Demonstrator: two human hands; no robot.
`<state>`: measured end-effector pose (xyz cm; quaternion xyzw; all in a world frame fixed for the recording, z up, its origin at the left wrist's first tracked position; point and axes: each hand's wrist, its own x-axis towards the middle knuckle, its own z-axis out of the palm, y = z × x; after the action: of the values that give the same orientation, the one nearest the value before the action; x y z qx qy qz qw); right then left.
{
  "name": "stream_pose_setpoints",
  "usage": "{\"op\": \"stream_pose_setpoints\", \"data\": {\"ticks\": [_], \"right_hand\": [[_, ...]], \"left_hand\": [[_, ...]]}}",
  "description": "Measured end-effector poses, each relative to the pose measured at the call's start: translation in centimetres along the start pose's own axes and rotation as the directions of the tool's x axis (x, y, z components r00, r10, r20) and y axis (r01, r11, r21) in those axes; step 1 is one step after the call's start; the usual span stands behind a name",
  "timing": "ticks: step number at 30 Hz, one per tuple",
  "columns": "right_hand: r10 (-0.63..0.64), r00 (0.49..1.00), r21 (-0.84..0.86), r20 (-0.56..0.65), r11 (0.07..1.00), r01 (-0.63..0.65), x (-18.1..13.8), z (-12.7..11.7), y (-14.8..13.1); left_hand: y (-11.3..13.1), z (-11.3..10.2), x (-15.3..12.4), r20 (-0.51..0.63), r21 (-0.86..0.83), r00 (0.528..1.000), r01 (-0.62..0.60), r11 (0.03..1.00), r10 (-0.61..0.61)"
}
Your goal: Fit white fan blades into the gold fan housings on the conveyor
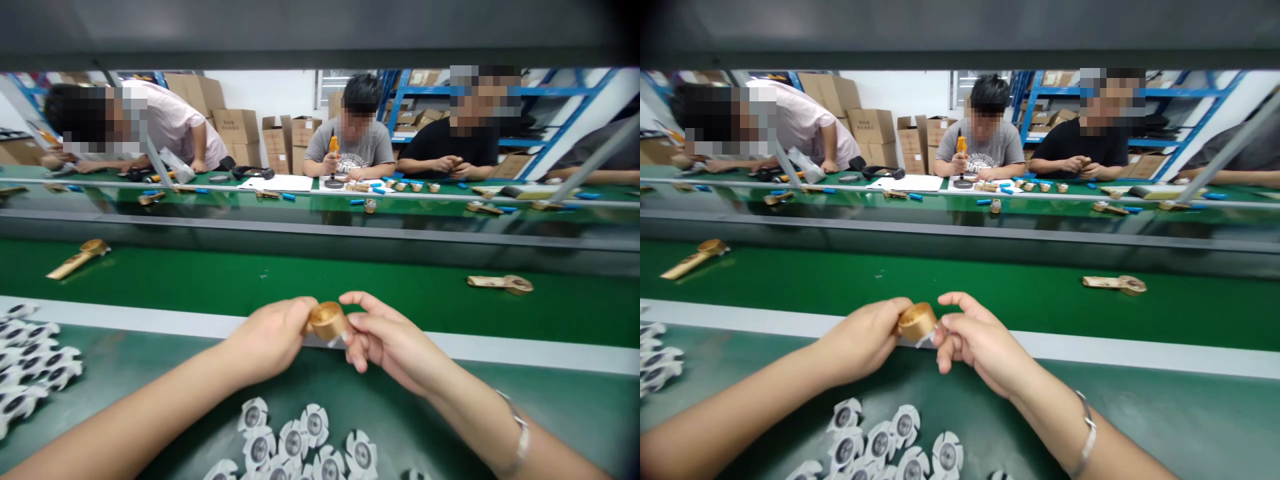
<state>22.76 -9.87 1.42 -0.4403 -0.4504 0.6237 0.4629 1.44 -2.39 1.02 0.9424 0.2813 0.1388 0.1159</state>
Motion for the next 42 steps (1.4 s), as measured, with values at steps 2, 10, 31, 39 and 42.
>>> {"op": "stream_pose_setpoints", "data": {"ticks": [2,10,31,39,42], "right_hand": [[-0.152,0.981,-0.435,-0.124,0.897,0.084,1.2,-2.7,0.4],[-0.577,0.591,-0.811,-0.564,0.251,-0.529,1.6,-16.0,1.8],[-0.696,0.717,-0.993,0.044,-0.11,-0.047,3.0,-12.7,2.2],[-0.518,0.661,-0.763,0.543,0.025,0.646,-0.6,1.6,1.0],[-0.525,0.687,-0.757,0.503,0.116,0.643,-1.4,2.4,1.1]], "left_hand": [[-2.2,-0.3,0.5,-0.025,0.005,0.993,0.117,0.993,-0.117],[-11.6,-0.6,0.7,-0.059,0.336,0.923,0.378,0.863,-0.381],[1.1,0.5,0.3,0.101,-0.836,0.963,0.218,0.503,-0.249],[3.4,1.6,0.1,0.427,-0.886,0.886,0.369,-0.281,-0.181],[3.5,1.7,0.1,0.358,-0.908,0.877,0.247,-0.337,-0.32]]}}
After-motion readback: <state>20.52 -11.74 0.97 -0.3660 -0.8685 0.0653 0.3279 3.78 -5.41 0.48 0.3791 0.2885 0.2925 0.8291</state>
